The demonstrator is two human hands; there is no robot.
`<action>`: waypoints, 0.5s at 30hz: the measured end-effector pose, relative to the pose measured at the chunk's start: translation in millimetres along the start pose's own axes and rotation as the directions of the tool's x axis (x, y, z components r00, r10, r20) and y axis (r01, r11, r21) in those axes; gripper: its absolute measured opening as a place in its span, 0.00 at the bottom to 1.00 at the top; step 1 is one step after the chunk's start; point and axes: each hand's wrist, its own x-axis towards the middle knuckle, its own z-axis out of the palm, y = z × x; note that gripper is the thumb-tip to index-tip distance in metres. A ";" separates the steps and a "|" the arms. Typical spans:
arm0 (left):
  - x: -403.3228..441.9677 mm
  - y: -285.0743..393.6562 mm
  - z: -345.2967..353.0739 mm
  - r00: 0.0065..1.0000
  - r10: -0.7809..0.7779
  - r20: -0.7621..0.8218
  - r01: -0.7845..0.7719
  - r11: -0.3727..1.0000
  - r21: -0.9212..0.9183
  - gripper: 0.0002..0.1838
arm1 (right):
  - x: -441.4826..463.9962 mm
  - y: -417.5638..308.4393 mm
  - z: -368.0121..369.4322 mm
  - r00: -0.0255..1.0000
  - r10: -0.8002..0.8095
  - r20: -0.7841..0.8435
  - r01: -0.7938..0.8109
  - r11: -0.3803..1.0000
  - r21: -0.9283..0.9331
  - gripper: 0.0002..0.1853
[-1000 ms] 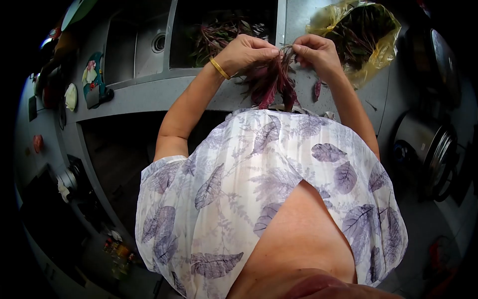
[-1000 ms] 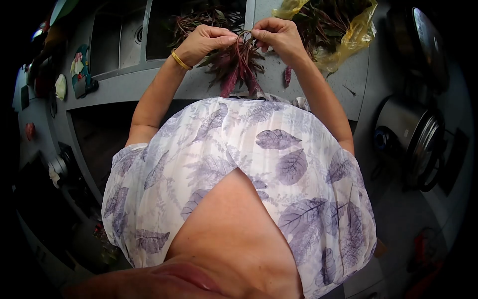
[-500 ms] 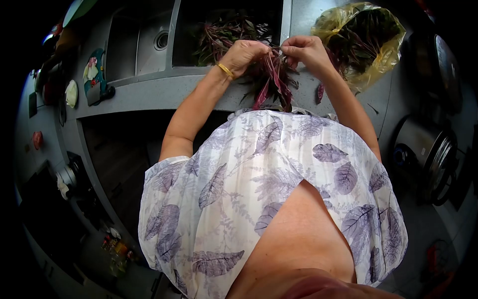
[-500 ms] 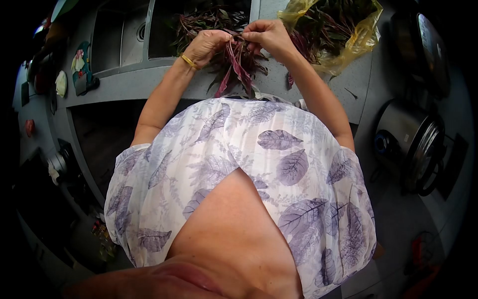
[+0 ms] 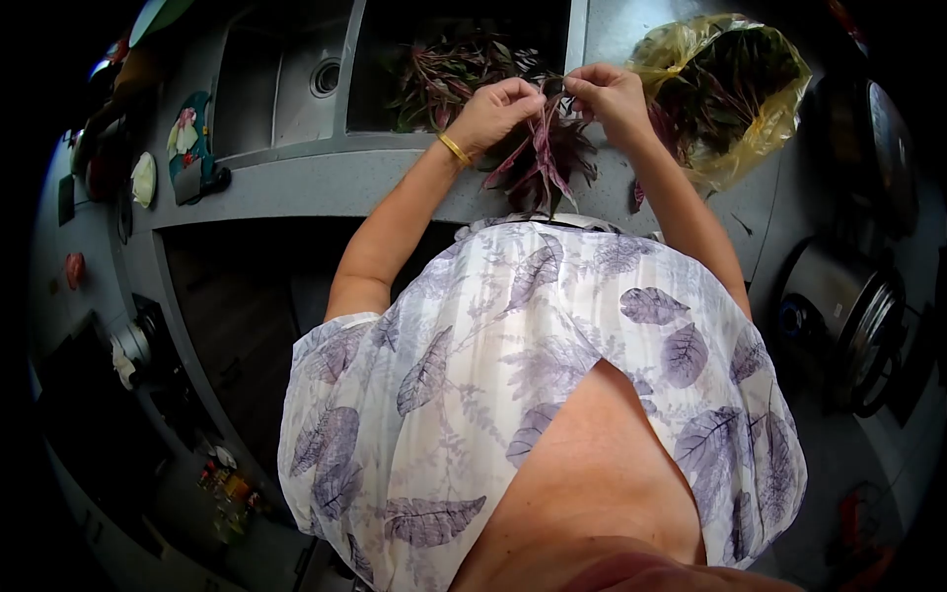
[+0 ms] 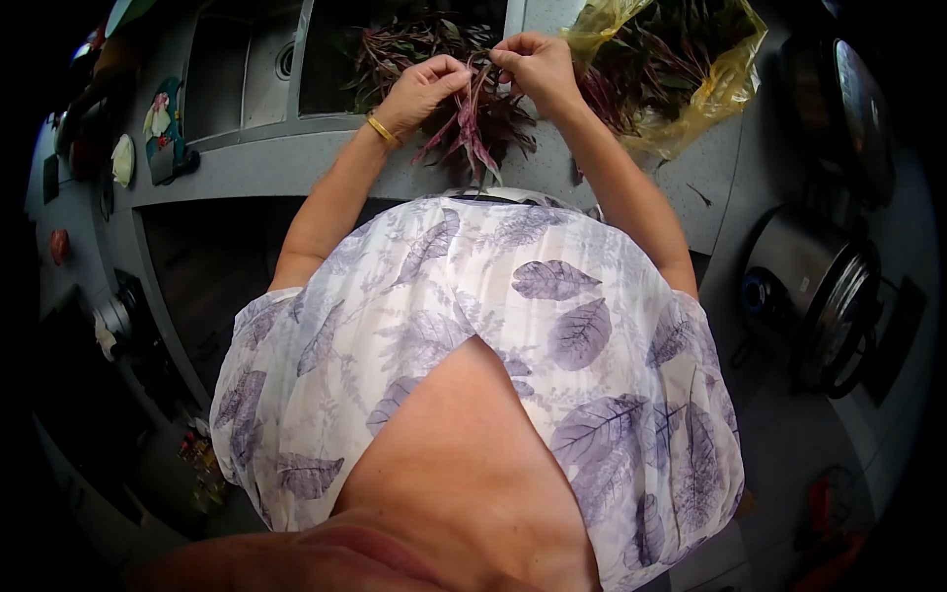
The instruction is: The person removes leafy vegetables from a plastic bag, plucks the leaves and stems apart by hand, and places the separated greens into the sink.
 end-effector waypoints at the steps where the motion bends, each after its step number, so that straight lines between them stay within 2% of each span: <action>1: 0.0 -2.6 -1.6 1.000 -0.022 -0.017 0.022 1.000 0.004 0.06 | -0.9 -0.9 1.8 1.000 0.010 -0.002 -0.010 1.000 -0.019 0.06; 5: -3.6 -2.6 -2.0 0.992 -0.104 -0.075 0.095 0.990 -0.107 0.08 | 0.6 0.6 1.5 0.998 0.056 -0.002 -0.056 0.998 0.035 0.06; 8: 1.6 -10.4 -6.9 0.991 -0.129 -0.030 0.112 0.937 -0.332 0.08 | 4.2 7.2 -1.6 0.998 0.048 0.036 -0.052 0.993 0.109 0.06; 12: 0.4 -4.8 -9.1 0.965 -0.259 0.044 0.252 0.865 -0.434 0.09 | 6.5 16.4 -2.2 0.997 0.064 0.043 -0.072 0.974 0.215 0.06; 15: 5.3 -13.8 -14.8 0.953 -0.289 0.089 0.302 0.888 -0.345 0.10 | 7.8 21.8 -2.4 0.996 0.070 0.047 -0.080 0.966 0.247 0.06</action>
